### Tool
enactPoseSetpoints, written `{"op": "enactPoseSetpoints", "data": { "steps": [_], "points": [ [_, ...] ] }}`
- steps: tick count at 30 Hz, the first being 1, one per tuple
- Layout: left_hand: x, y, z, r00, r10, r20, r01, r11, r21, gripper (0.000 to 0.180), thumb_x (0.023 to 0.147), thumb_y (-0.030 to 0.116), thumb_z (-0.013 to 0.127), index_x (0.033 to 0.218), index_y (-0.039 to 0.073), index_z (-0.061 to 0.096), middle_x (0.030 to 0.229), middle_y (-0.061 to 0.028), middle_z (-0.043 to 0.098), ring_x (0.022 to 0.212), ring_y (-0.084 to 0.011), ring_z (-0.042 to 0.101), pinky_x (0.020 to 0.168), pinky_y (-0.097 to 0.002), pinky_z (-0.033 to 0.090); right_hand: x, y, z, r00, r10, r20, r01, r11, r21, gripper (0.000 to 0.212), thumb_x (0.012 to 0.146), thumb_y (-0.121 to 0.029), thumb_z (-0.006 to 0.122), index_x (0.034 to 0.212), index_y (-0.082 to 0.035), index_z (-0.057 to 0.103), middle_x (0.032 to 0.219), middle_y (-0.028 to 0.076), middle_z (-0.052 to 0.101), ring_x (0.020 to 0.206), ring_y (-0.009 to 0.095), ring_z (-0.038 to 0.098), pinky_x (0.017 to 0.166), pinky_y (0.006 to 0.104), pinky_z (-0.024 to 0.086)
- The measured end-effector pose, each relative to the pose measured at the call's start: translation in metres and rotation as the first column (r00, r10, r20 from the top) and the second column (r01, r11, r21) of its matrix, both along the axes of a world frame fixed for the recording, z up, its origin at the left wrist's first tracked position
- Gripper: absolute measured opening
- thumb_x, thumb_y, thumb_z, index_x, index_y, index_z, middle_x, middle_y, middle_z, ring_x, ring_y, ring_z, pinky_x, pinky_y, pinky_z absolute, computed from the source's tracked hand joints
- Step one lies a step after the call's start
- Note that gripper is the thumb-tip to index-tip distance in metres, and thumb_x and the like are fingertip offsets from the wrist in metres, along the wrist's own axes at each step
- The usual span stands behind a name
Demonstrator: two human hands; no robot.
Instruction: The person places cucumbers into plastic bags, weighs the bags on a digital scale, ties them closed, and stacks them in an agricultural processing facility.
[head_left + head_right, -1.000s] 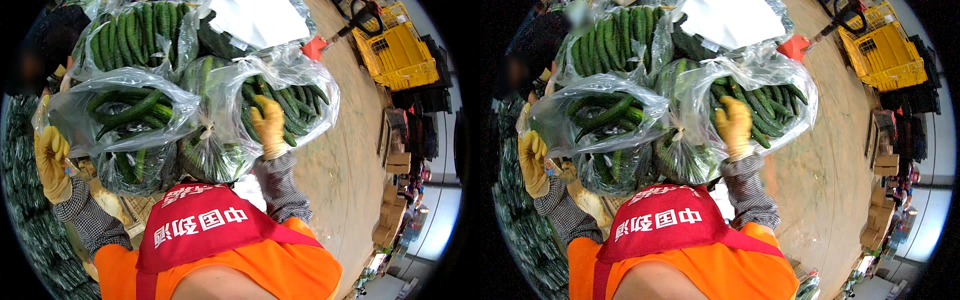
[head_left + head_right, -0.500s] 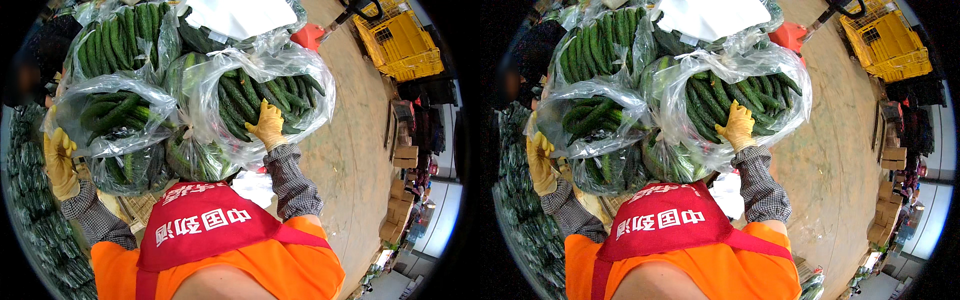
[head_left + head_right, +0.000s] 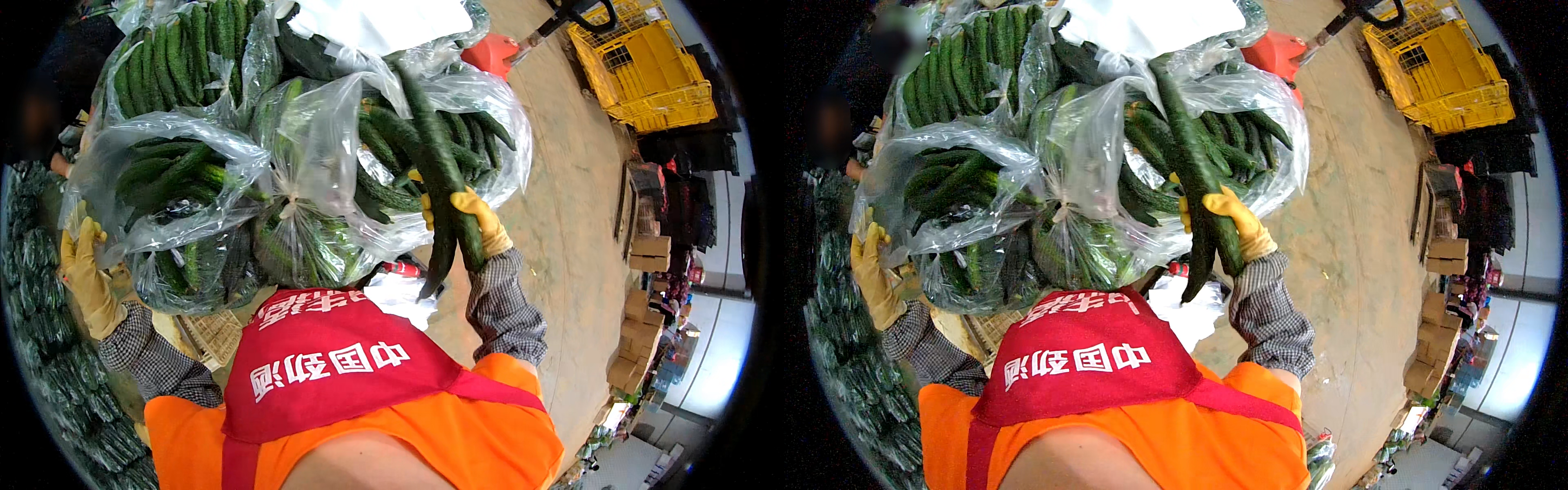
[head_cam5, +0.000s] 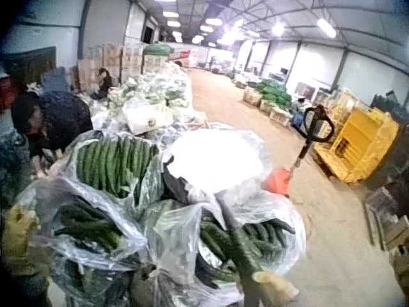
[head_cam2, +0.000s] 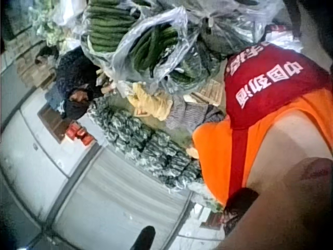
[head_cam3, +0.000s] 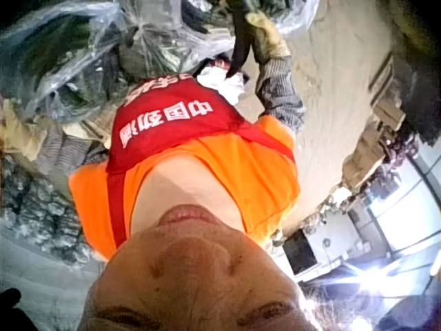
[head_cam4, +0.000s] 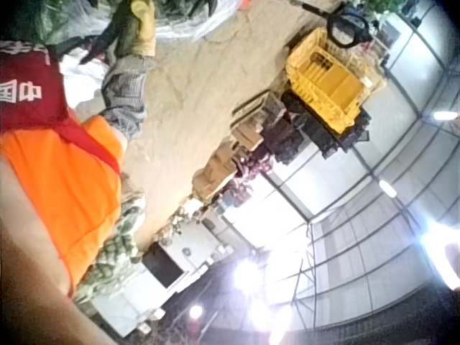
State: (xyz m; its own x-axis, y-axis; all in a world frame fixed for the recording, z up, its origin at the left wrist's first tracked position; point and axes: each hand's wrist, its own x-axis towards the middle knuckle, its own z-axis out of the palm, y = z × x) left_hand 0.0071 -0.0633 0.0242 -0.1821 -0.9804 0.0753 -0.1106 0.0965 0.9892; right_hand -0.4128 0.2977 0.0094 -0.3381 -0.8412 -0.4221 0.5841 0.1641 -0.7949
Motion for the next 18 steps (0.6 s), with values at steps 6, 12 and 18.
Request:
{"op": "enactPoseSetpoints", "data": {
  "steps": [6, 12, 18],
  "points": [
    [-0.035, 0.011, 0.012, 0.918, 0.331, 0.216, -0.248, 0.908, -0.336, 0.042, 0.083, 0.02, 0.061, 0.118, 0.002, 0.048, 0.102, -0.0094, 0.056, 0.093, -0.0196, 0.055, 0.079, -0.0289, 0.045, 0.016, -0.005, 0.01, 0.949, 0.05, 0.313, 0.095, 0.897, -0.431, 0.095, 0.061, -0.03, 0.066, 0.133, 0.007, 0.018, 0.092, 0.01, 0.053, 0.074, 0.019, 0.052, 0.067, 0.0284, 0.046],
    [-0.127, 0.119, 0.059, 0.855, 0.113, 0.506, 0.287, 0.709, -0.644, 0.041, 0.082, 0.021, 0.058, 0.117, 0.002, 0.047, 0.115, -0.0141, 0.047, 0.102, -0.0243, 0.048, 0.088, -0.0345, 0.039, 0.043, -0.065, 0.026, 0.973, -0.158, -0.171, 0.104, 0.951, -0.291, 0.089, 0.06, -0.038, 0.067, 0.13, 0.003, 0.031, 0.087, 0.007, 0.052, 0.071, 0.015, 0.051, 0.063, 0.0262, 0.044],
    [-0.22, 0.194, -0.011, 0.676, -0.709, -0.199, 0.715, 0.697, -0.052, 0.064, 0.071, 0.009, 0.068, 0.125, 0.005, 0.035, 0.107, -0.0037, 0.049, 0.096, -0.0141, 0.048, 0.082, -0.0275, 0.042, 0.089, -0.119, 0.029, 0.938, -0.298, -0.178, 0.219, 0.907, -0.36, 0.056, 0.075, -0.016, 0.068, 0.122, -0.002, 0.04, 0.096, 0.002, 0.053, 0.08, 0.009, 0.05, 0.071, 0.0219, 0.044]
  ]
}}
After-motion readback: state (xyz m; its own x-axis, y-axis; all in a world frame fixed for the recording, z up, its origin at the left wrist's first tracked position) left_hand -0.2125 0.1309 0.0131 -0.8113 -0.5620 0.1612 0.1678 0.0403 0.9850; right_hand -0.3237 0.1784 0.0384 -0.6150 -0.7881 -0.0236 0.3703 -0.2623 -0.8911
